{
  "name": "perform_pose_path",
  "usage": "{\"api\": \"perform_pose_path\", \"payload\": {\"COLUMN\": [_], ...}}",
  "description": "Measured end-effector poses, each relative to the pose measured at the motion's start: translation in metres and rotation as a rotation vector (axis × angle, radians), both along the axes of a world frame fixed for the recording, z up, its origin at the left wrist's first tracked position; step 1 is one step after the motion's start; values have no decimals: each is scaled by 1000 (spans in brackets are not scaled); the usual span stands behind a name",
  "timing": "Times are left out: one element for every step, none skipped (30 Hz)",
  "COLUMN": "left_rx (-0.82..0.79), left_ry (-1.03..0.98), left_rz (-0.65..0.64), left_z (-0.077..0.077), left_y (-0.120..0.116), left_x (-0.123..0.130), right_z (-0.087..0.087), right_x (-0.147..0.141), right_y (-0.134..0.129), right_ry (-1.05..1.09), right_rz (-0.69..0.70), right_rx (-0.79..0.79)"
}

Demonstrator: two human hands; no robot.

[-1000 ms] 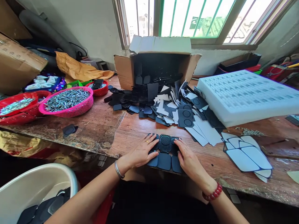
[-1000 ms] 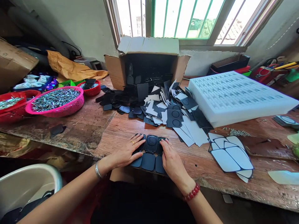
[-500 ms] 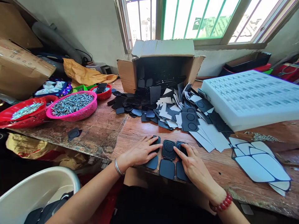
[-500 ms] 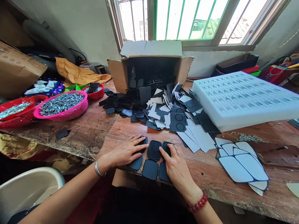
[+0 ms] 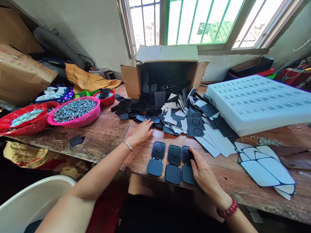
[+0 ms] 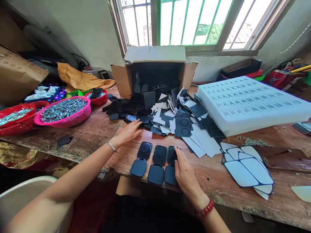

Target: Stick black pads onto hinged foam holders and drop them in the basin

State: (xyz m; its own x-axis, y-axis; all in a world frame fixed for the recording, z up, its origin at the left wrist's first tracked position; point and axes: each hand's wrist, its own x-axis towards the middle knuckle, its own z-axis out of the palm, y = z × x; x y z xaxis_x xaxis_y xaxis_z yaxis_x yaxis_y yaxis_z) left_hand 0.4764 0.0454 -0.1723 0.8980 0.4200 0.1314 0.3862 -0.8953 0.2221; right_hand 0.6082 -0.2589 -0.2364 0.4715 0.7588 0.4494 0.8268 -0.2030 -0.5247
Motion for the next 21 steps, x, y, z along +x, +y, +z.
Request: {"api": "perform_pose_path", "payload": {"left_rx": [3,5,8,11,16,21,25,27,28,29,30,33,38,43,50,56,64,69,72,71,67], "left_ry": [3,8,11,12,10,6,2,-1,-4,-7,-11,-18,-28,-41,-55,-70,-86,-103,-119,-135,-150], "left_rz": [14,21,21,18,15,15,18,22,28,32,30,25,20,19,22,34,54,81,113,148,186], "left_z": [-3,-5,-8,-11,-14,-17,-20,-22,-24,-25,-26,-25,-23,-21,-17,-14,-10,-6,-3,-1,0], "left_y": [7,11,14,14,13,12,10,7,5,2,0,-3,-6,-9,-11,-14,-16,-17,-19,-20,-22], "left_x": [7,11,13,12,9,2,-6,-16,-27,-37,-48,-57,-65,-71,-75,-77,-77,-75,-71,-66,-60], "right_z": [-2,-3,-4,-5,-5,-4,-4,-3,-2,-2,-2,-2,-2,-2,-3,-3,-4,-4,-5,-5,-5], "right_x": [0,0,0,1,1,1,1,0,0,0,-1,-2,-2,-3,-3,-3,-3,-3,-2,-2,-2], "right_y": [0,-1,-1,-1,-1,-2,-2,-2,-1,-1,-1,-1,-1,-1,-1,-1,-1,-1,-1,-1,-1], "right_ry": [2,-5,-21,-42,-64,-86,-105,-119,-129,-136,-142,-147,-152,-157,-161,-164,-165,-164,-164,-165,-167], "right_rz": [0,9,26,46,64,80,91,95,92,85,79,73,69,67,66,66,66,65,64,62,59], "right_rx": [-7,-23,-42,-60,-73,-82,-86,-85,-84,-81,-77,-74,-72,-72,-71,-71,-71,-71,-69,-66,-64]}}
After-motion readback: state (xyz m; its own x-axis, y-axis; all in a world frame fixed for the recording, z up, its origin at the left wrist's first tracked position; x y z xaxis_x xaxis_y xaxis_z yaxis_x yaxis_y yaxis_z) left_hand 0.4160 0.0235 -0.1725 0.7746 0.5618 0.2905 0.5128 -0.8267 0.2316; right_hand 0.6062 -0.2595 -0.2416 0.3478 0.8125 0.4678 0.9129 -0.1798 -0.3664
